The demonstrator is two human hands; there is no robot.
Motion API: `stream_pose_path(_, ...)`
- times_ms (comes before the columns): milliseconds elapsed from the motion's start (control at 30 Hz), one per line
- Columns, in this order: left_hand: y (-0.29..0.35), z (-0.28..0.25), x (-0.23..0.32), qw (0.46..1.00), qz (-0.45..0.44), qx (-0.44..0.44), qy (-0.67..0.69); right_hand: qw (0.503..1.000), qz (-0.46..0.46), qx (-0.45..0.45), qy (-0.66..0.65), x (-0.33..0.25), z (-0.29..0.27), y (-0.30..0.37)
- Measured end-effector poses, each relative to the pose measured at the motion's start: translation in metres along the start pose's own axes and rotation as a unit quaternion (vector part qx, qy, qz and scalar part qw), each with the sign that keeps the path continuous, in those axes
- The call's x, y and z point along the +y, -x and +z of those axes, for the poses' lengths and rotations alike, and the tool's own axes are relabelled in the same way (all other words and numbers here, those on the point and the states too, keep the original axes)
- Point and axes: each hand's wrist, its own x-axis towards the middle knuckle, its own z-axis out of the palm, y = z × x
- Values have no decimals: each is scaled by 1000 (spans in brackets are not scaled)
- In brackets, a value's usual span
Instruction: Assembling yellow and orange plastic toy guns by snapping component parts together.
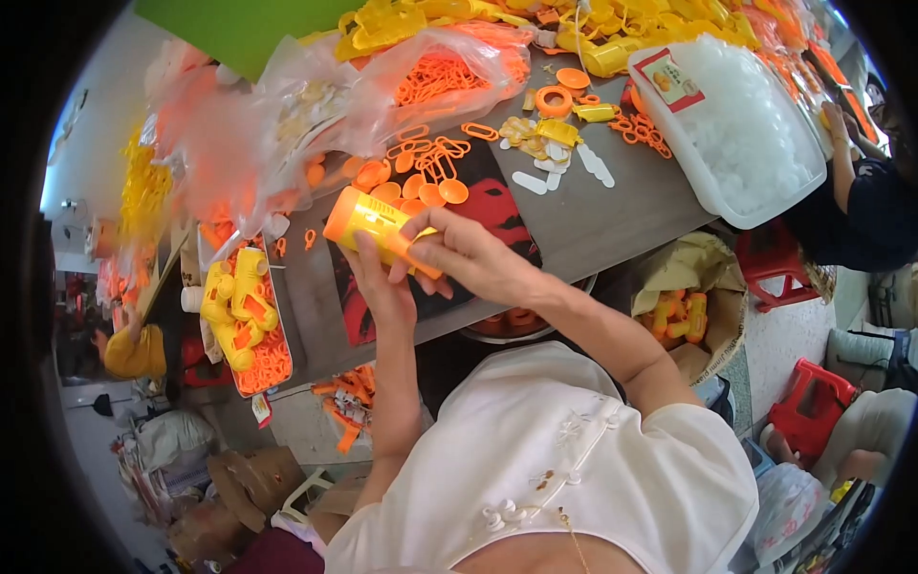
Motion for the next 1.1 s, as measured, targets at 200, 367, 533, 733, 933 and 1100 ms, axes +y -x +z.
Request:
stream_pose_path(200, 7, 0, 3, 999, 36, 17, -15, 993, 79, 69, 57, 16, 18, -1)
stream_pose_path(367, 11, -15, -9, 996, 66, 7, -66, 985, 66, 107, 121, 17, 22, 2)
stream_pose_path(533, 14, -26, 2, 998, 44, 44, 0, 785, -91, 153, 593, 6, 32, 12)
stream_pose_path(733, 17, -18, 6, 996, 3, 90, -3, 900, -134, 129, 394, 62, 25, -12)
stream_pose_path(933, 26, -45, 27, 998, 9, 0, 61, 909, -189, 66, 365, 39, 24, -1)
stream_pose_path(1100, 32, -34, 39, 750, 276, -47, -600, 875, -70, 132, 461, 9, 1, 5)
